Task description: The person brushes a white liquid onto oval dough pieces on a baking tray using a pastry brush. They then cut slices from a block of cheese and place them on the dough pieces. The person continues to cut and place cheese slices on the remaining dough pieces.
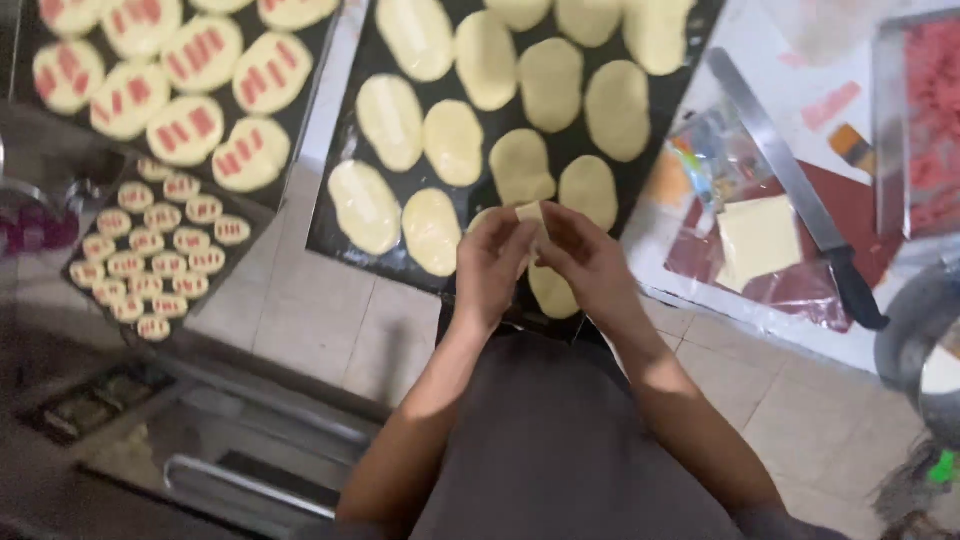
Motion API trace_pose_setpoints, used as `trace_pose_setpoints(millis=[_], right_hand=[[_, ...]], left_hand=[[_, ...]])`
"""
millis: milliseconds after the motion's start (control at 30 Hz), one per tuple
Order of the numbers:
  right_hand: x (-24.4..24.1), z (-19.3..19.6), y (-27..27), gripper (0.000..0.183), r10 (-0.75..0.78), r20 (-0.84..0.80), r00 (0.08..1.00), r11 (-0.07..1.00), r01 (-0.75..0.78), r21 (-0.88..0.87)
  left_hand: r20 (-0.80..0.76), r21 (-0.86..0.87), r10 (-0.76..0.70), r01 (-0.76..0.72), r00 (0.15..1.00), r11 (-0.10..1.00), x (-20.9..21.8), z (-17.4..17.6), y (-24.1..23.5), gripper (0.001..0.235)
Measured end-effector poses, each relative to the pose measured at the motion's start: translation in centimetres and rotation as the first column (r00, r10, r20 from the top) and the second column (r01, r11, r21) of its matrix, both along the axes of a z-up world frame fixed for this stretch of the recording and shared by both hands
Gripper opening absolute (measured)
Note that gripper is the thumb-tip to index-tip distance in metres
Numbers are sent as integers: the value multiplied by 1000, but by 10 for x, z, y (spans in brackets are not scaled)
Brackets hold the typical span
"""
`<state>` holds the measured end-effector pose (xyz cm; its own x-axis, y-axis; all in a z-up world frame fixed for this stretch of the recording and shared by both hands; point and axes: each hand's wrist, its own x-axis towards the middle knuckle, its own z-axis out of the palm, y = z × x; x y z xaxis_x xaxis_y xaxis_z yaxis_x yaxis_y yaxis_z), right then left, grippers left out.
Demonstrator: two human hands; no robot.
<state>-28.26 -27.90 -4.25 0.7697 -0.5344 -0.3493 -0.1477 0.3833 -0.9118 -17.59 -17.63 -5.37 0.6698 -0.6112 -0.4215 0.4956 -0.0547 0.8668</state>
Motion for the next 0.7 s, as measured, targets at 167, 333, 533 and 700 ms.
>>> trace_pose_setpoints(millis=[167,333,533,700], right_hand=[[40,-20,18,14,-72,-89,993,993,63,-100],[97,-19,26,19,-195,-192,962,969,159,-188],[161,-39,28,21,-386,-223,895,859,260,-442],[186,-47,32,15,-491,-292,821,775,258,-577]], left_hand=[[385,266,-156,52,910,962,41,1,13,12],[395,347,-175,30,902,937,109,-11,-1,19],[655,363,-370,155,659,919,191,-45,-28,21],[749,610,-580,11,319,793,202,-60,-41,30]])
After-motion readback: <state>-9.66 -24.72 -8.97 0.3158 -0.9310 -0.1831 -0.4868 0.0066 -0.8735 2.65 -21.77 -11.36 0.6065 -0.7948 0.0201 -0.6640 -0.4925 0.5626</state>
